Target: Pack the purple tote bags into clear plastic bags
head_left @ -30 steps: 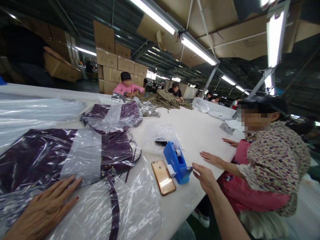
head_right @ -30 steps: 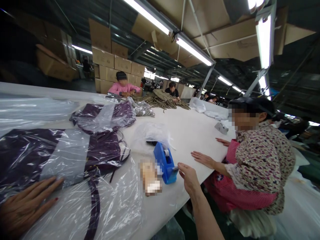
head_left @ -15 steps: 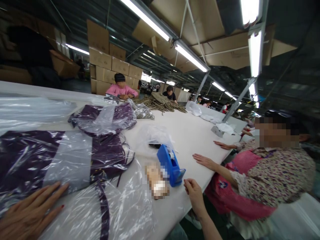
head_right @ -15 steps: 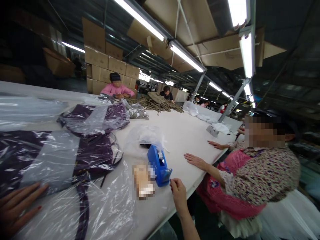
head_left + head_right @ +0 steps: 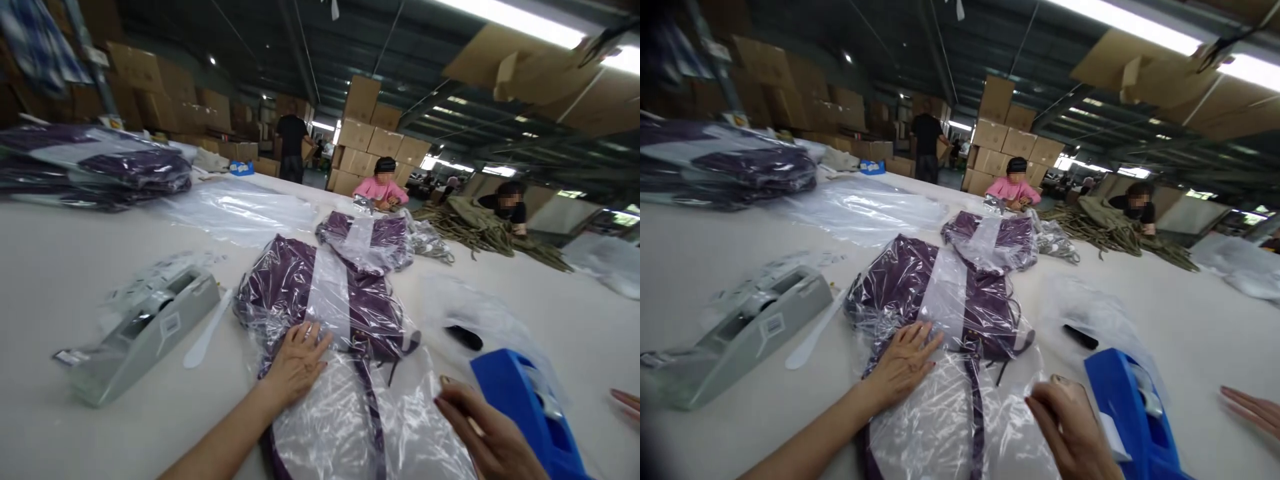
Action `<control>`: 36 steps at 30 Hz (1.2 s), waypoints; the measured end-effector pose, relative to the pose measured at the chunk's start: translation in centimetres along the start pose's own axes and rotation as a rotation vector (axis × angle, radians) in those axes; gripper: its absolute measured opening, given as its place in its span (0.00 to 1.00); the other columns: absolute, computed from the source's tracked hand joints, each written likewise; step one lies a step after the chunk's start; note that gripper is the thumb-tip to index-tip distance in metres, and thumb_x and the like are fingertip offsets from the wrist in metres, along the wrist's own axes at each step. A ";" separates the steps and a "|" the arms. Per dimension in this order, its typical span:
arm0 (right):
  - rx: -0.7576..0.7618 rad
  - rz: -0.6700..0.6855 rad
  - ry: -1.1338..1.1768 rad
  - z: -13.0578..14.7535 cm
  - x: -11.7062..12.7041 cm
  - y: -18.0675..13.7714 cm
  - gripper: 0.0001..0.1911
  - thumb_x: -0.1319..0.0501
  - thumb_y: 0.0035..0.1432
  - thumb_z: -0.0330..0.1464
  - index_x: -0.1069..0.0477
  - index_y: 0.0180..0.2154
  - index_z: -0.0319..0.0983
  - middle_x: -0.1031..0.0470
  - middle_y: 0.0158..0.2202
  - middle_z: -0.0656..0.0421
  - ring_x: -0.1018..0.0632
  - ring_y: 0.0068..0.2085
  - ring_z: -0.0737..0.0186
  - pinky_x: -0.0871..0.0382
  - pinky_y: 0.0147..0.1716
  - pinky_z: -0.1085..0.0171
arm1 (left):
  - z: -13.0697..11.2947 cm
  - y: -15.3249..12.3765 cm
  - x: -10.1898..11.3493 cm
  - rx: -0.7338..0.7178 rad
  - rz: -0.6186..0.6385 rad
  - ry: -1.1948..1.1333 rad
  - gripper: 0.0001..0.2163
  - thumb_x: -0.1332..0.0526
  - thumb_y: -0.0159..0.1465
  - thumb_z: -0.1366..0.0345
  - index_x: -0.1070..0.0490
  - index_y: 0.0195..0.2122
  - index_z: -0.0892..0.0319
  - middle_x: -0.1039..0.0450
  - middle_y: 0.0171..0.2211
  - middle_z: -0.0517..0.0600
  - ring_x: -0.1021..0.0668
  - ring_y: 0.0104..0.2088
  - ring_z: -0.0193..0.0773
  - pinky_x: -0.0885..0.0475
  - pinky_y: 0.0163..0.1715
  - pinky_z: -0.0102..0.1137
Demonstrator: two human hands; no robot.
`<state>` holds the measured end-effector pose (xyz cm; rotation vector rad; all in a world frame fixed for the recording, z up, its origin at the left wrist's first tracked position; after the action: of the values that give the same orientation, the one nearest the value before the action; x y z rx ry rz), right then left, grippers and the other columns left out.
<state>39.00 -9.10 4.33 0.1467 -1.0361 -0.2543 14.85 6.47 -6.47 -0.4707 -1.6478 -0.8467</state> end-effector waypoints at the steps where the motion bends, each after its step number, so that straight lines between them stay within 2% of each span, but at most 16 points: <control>1: 0.049 0.098 0.021 2.5 -1.6 2.2 0.14 0.46 0.60 0.43 0.32 0.30 0.42 0.28 0.27 0.60 0.28 0.28 0.65 0.34 0.29 0.68 | -0.1 -0.1 -0.2 -0.002 -0.026 0.000 0.21 0.51 0.67 0.53 0.44 0.60 0.49 0.40 0.60 0.56 0.37 0.59 0.48 0.44 0.56 0.44; 3: 0.139 0.274 0.059 6.0 -4.8 6.2 0.13 0.50 0.62 0.39 0.35 0.29 0.41 0.32 0.25 0.62 0.31 0.27 0.67 0.37 0.28 0.68 | -0.3 -0.1 -0.4 -0.001 -0.074 0.002 0.21 0.51 0.67 0.53 0.44 0.60 0.48 0.40 0.59 0.56 0.37 0.59 0.49 0.45 0.56 0.45; 5: 0.222 0.381 0.069 7.6 -7.6 9.3 0.12 0.50 0.62 0.37 0.37 0.28 0.40 0.33 0.25 0.62 0.32 0.28 0.67 0.39 0.28 0.68 | -0.4 -0.2 -0.6 0.001 -0.107 0.012 0.21 0.50 0.67 0.53 0.45 0.60 0.47 0.41 0.59 0.57 0.38 0.59 0.50 0.45 0.56 0.45; 9: 0.244 0.527 -0.005 6.8 -11.5 13.1 0.08 0.48 0.60 0.32 0.35 0.29 0.39 0.33 0.26 0.62 0.32 0.29 0.67 0.41 0.31 0.68 | -0.6 -0.2 -0.6 -0.006 -0.148 0.057 0.21 0.50 0.67 0.54 0.47 0.61 0.45 0.41 0.58 0.57 0.37 0.58 0.51 0.46 0.55 0.46; 14: 0.142 0.606 -0.124 5.4 -13.8 15.1 0.04 0.43 0.56 0.28 0.31 0.30 0.38 0.29 0.27 0.61 0.31 0.30 0.67 0.42 0.31 0.69 | -0.8 -0.2 -0.4 -0.015 -0.182 0.100 0.21 0.49 0.66 0.54 0.45 0.60 0.46 0.38 0.57 0.58 0.37 0.58 0.51 0.46 0.55 0.46; 18: 0.028 0.554 -0.149 4.3 -14.7 16.0 0.03 0.39 0.52 0.29 0.31 0.27 0.38 0.29 0.24 0.62 0.30 0.28 0.66 0.43 0.29 0.69 | -0.8 -0.2 -0.3 -0.001 -0.217 0.096 0.19 0.48 0.65 0.52 0.41 0.57 0.46 0.36 0.56 0.57 0.35 0.57 0.50 0.45 0.55 0.45; 24: -0.082 0.399 -0.176 2.0 -14.1 16.8 0.14 0.30 0.42 0.37 0.35 0.23 0.39 0.33 0.20 0.65 0.33 0.23 0.68 0.47 0.22 0.69 | -0.7 -0.1 -0.9 0.002 -0.256 0.073 0.22 0.43 0.62 0.51 0.41 0.57 0.44 0.36 0.56 0.55 0.35 0.57 0.48 0.45 0.55 0.44; 26: -0.075 0.319 -0.187 1.7 -13.5 16.3 0.13 0.31 0.44 0.35 0.35 0.23 0.39 0.32 0.21 0.64 0.32 0.24 0.66 0.45 0.23 0.69 | -0.6 -0.1 -1.0 0.006 -0.270 0.059 0.22 0.42 0.62 0.52 0.40 0.57 0.43 0.37 0.57 0.54 0.36 0.57 0.48 0.45 0.55 0.44; 29: -0.030 0.153 -0.207 2.3 -13.0 14.3 0.02 0.40 0.54 0.29 0.32 0.29 0.38 0.28 0.29 0.58 0.29 0.33 0.62 0.38 0.33 0.65 | -0.6 -0.1 -0.9 -0.005 -0.275 0.047 0.21 0.42 0.62 0.52 0.40 0.56 0.42 0.38 0.57 0.53 0.36 0.57 0.47 0.45 0.55 0.43; 30: 0.008 0.106 -0.207 2.8 -13.1 13.4 0.04 0.45 0.57 0.27 0.31 0.31 0.38 0.27 0.33 0.56 0.29 0.36 0.60 0.37 0.38 0.63 | -0.6 -0.2 -0.8 -0.007 -0.288 0.048 0.20 0.43 0.62 0.52 0.39 0.56 0.42 0.37 0.57 0.53 0.36 0.57 0.47 0.45 0.55 0.43; 32: 0.178 0.042 -0.203 4.1 -13.9 11.2 0.12 0.50 0.58 0.24 0.30 0.38 0.38 0.26 0.38 0.54 0.29 0.42 0.59 0.38 0.44 0.61 | -0.6 -0.2 -0.9 -0.006 -0.317 0.057 0.20 0.43 0.63 0.52 0.39 0.56 0.43 0.37 0.56 0.54 0.36 0.57 0.47 0.45 0.55 0.43; 34: 0.389 -0.002 -0.237 5.4 -15.2 9.1 0.18 0.51 0.56 0.21 0.30 0.45 0.38 0.26 0.45 0.53 0.30 0.46 0.57 0.39 0.45 0.59 | -0.5 -0.2 -1.2 -0.001 -0.324 0.071 0.20 0.43 0.63 0.53 0.38 0.56 0.45 0.37 0.57 0.54 0.36 0.57 0.47 0.46 0.56 0.42; 36: 0.517 -0.029 -0.318 6.1 -16.4 7.7 0.24 0.52 0.53 0.19 0.34 0.52 0.35 0.29 0.51 0.50 0.33 0.50 0.55 0.39 0.46 0.57 | -0.4 -0.2 -1.7 -0.002 -0.307 0.079 0.20 0.43 0.62 0.55 0.37 0.56 0.47 0.37 0.57 0.55 0.36 0.58 0.46 0.47 0.57 0.41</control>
<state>26.87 2.80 -4.44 0.6036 -1.4029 -0.0289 15.44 6.29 -8.08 -0.1833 -1.6694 -1.0788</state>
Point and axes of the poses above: each hand's wrist, its own y-axis towards the middle knuckle, its own x-axis out of the back of the hand, z = x × y, the point moved 4 cm from there along y, towards the middle knuckle
